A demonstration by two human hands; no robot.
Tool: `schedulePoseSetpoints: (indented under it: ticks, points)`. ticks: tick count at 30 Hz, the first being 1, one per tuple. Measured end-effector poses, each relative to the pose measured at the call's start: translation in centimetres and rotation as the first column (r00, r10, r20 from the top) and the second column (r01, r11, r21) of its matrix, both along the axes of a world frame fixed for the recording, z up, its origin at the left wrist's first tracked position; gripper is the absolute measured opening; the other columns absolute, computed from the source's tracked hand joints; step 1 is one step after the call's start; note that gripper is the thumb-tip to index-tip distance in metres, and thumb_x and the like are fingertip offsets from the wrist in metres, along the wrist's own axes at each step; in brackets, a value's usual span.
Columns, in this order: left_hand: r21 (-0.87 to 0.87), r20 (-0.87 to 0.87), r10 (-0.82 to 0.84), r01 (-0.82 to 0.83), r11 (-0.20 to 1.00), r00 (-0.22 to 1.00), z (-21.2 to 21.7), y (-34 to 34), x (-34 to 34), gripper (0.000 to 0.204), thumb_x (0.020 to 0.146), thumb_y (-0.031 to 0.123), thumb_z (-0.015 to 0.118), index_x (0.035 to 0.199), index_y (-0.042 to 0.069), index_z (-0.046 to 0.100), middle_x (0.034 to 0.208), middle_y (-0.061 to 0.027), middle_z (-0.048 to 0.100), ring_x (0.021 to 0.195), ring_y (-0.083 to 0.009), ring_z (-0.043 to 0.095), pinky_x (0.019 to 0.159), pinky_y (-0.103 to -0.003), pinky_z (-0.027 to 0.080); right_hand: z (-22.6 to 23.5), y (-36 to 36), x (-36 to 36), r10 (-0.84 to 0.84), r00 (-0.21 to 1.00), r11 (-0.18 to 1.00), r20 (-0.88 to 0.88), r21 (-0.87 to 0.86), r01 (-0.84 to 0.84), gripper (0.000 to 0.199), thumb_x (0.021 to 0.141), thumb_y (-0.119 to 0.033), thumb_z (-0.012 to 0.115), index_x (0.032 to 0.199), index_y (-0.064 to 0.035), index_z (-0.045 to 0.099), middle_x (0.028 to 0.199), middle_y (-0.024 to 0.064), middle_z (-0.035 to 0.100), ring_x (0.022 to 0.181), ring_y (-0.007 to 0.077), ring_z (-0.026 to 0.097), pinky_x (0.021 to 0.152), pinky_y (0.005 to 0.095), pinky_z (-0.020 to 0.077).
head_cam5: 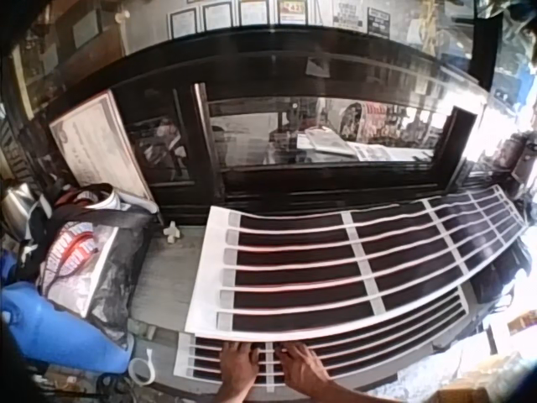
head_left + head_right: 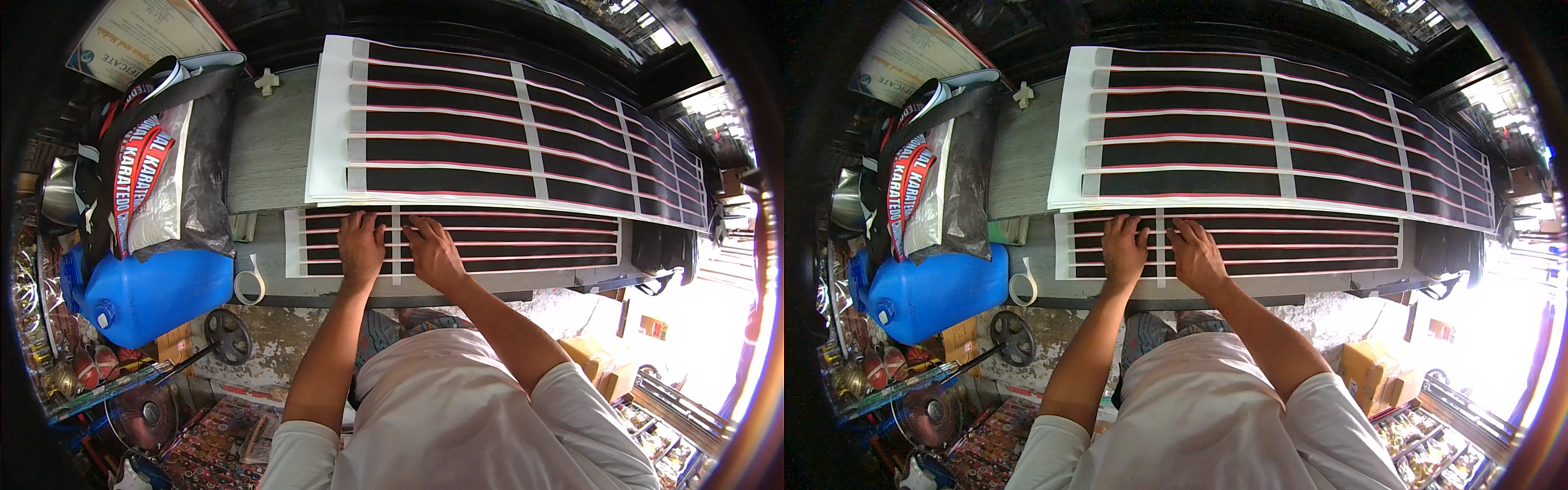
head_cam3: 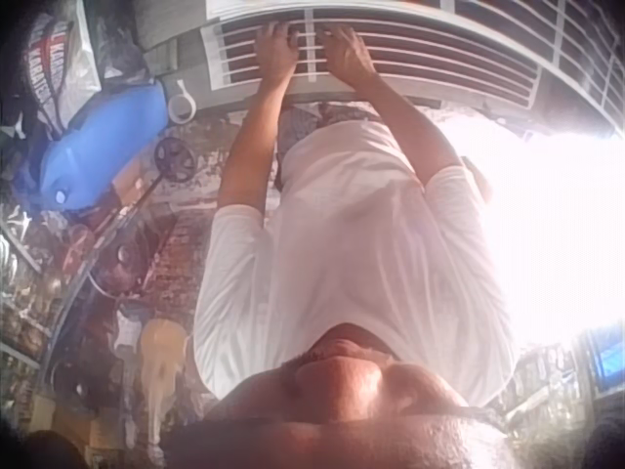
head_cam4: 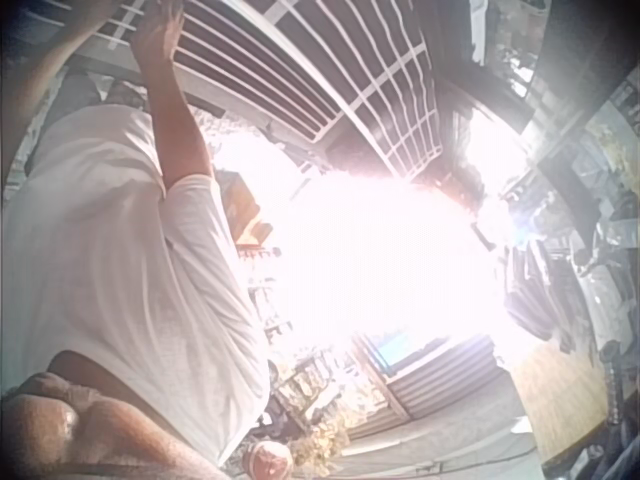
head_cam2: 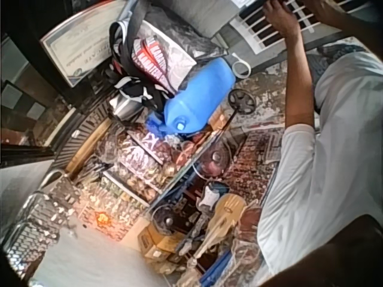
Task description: The person assembles a solar panel by hand, placing white plastic strips onto a black panel with red lines. They align and press the strips into place to form a grid pattern.
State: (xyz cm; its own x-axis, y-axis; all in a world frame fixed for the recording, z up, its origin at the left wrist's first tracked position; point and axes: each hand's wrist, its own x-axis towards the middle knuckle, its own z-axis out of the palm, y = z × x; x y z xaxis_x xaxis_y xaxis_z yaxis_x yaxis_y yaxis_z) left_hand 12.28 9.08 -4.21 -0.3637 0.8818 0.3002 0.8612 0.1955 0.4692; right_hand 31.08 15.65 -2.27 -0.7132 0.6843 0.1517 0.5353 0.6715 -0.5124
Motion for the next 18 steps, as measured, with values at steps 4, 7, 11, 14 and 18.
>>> schedulePoseSetpoints:
  ticks: [4, 7, 11, 14, 18]
  points:
    - [-0.011, 0.015, 0.011, -0.011, 1.0, 1.0, 0.3, 0.1, 0.2, 0.029, 0.094, 0.016, 0.081, 0.117, 0.001, 0.074, 0.119, -0.0173, 0.07, 0.116, -0.0394, 0.065, 0.097, -0.054, 0.053, 0.0, -0.1, 0.0, 0.002, 1.0, 1.0, 0.004, 0.024, -0.002, 0.036, 0.098, -0.007, 0.064, 0.132, 0.0022, 0.072, 0.147, 0.0212, 0.063, 0.136, 0.0394, 0.06, 0.111, 0.0525, 0.0522]
    - [0.007, -0.006, 0.017, -0.017, 1.0, 1.0, 0.2, 0.2, 0.2, 0.028, 0.093, 0.016, 0.081, 0.116, 0.001, 0.074, 0.117, -0.0169, 0.07, 0.114, -0.0394, 0.065, 0.096, -0.053, 0.054, 0.0, 0.0, -0.3, -0.016, 0.999, 1.0, -0.046, 0.004, 0.016, 0.035, 0.097, -0.006, 0.065, 0.13, 0.0024, 0.072, 0.143, 0.0209, 0.064, 0.132, 0.0394, 0.062, 0.109, 0.0528, 0.0525]
    - [0.004, -0.002, -0.002, 0.002, 1.0, 1.0, 0.2, 0.1, -0.1, 0.027, 0.093, 0.015, 0.08, 0.116, 0.001, 0.074, 0.116, -0.0166, 0.07, 0.113, -0.0392, 0.065, 0.096, -0.052, 0.055, -0.5, 0.8, -1.1, -0.066, 0.99, 0.997, -0.128, -0.058, 0.059, 0.031, 0.092, -0.002, 0.067, 0.122, 0.002, 0.073, 0.131, 0.0199, 0.065, 0.121, 0.0395, 0.063, 0.103, 0.0529, 0.0534]
    - [0.001, 0.0, -0.01, 0.01, 1.0, 1.0, 0.1, 0.1, -0.2, 0.026, 0.093, 0.013, 0.078, 0.116, 0.001, 0.075, 0.116, -0.0161, 0.07, 0.112, -0.0387, 0.065, 0.095, -0.052, 0.055, -1.0, 1.8, -2.3, -0.069, 0.994, 0.997, -0.087, -0.049, 0.065, 0.03, 0.087, 0.001, 0.069, 0.117, 0.0007, 0.072, 0.124, 0.0197, 0.065, 0.115, 0.04, 0.063, 0.099, 0.0524, 0.0529]
    - [0.03, 0.005, -0.011, 0.011, 1.0, 1.0, 0.0, 0.0, -0.4, 0.025, 0.094, 0.011, 0.076, 0.117, 0.001, 0.076, 0.116, -0.0152, 0.07, 0.112, -0.0378, 0.065, 0.095, -0.051, 0.056, -2.1, 2.7, -4.1, -0.064, 0.997, 0.996, -0.044, -0.064, 0.061, 0.033, 0.083, -0.001, 0.071, 0.116, -0.0034, 0.072, 0.116, 0.0181, 0.069, 0.116, 0.04, 0.064, 0.098, 0.0521, 0.0505]
